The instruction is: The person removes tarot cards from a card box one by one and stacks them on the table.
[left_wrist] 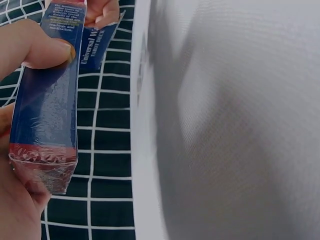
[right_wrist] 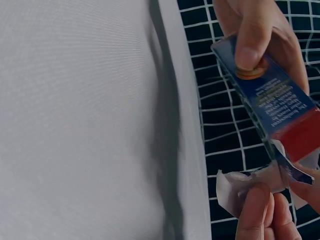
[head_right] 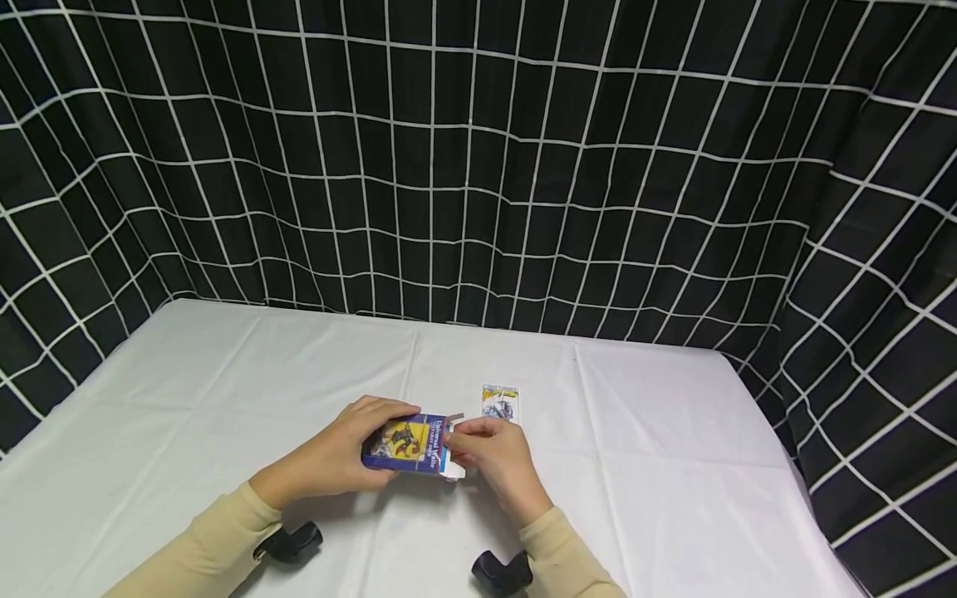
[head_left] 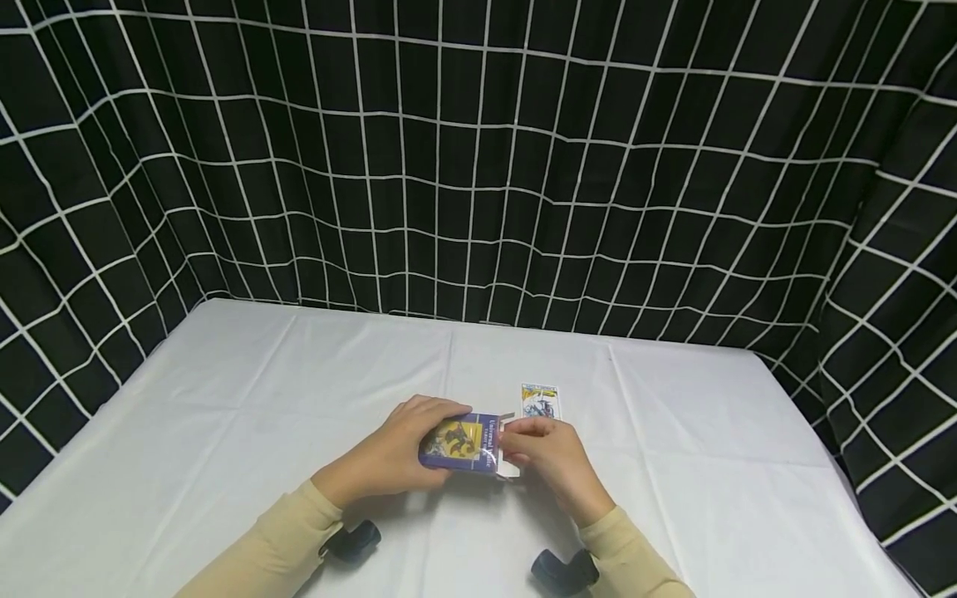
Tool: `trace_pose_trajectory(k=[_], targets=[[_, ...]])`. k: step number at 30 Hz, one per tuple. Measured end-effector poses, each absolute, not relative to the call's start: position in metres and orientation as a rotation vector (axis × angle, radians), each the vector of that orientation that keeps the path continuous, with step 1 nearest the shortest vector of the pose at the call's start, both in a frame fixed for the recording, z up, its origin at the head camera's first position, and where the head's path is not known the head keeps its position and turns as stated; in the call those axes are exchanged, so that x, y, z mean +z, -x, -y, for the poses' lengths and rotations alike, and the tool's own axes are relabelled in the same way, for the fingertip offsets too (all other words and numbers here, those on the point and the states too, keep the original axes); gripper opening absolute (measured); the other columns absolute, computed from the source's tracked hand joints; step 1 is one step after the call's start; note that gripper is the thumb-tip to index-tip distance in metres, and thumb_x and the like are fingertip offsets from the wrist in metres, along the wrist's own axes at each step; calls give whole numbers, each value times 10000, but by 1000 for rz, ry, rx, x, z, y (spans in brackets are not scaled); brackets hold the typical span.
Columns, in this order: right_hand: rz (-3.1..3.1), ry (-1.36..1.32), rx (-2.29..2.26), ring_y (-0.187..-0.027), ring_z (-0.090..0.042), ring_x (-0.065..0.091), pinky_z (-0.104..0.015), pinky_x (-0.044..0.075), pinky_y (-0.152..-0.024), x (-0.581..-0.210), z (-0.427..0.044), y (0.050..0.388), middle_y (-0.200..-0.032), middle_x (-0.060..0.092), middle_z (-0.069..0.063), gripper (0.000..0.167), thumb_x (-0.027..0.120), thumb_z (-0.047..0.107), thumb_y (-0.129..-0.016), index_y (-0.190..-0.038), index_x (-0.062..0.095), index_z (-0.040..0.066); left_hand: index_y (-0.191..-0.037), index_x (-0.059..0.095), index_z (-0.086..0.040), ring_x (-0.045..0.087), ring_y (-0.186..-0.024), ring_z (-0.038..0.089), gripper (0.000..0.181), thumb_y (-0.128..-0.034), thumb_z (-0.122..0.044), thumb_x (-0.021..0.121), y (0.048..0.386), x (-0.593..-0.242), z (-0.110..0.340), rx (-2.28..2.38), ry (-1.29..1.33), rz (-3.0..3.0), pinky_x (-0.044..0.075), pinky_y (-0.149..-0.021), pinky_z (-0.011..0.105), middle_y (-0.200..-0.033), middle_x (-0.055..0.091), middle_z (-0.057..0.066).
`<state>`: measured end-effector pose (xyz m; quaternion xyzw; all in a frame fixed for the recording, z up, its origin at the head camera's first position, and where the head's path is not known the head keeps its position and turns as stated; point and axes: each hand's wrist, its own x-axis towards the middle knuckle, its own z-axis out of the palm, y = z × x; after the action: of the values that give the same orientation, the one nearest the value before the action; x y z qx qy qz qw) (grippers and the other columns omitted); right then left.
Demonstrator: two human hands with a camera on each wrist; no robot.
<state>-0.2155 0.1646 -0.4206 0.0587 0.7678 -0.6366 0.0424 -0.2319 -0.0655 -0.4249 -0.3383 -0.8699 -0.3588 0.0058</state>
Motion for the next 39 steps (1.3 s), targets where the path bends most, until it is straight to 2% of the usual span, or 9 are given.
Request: trace_pose_trajectory(k=[6,15,22,32,39], targets=[[-2309,-175,-1988,-704,-95,665,-219,570,-666,-415,-172,218,-815,715,-38,328,746,55,-824,-1095,640,-95,-1419,520,-161,486,-1293,239,760,-717,-143,810,234,-425,65,-1110,1079,2697,364,-1105,512,-1411,575,40],[-2339,-34,-1947,-787,-101,673,-271,605,-744,-408,-181,221,-928,712,-85,362,728,46,-835,-1155,652,-106,-1429,508,-164,470,-1310,243,768,-722,-147,811,236,-423,68,-1140,1047,2723,343,-1122,534,-1427,559,40],[-2347,57,-1869,-790,-108,683,-286,607,-771,-406,-191,224,-919,712,-80,356,722,58,-842,-1142,647,-119,-1424,515,-174,468,-1313,233,770,-718,-163,821,236,-424,70,-1140,1041,2720,348,-1121,517,-1423,562,32],[-2398,61,-1781,-805,-88,657,-244,588,-755,-403,-206,229,-914,715,-36,342,717,52,-826,-1120,656,-112,-1420,521,-156,475,-1310,239,788,-695,-158,829,235,-422,70,-1135,1024,2710,341,-1131,523,-1426,567,36],[-2397,81,-1750,-814,-87,660,-256,591,-769,-400,-215,231,-934,714,-36,351,712,73,-837,-1128,648,-113,-1424,515,-166,480,-1309,252,778,-709,-157,822,237,-422,71,-1102,1031,2712,346,-1125,529,-1426,564,53]])
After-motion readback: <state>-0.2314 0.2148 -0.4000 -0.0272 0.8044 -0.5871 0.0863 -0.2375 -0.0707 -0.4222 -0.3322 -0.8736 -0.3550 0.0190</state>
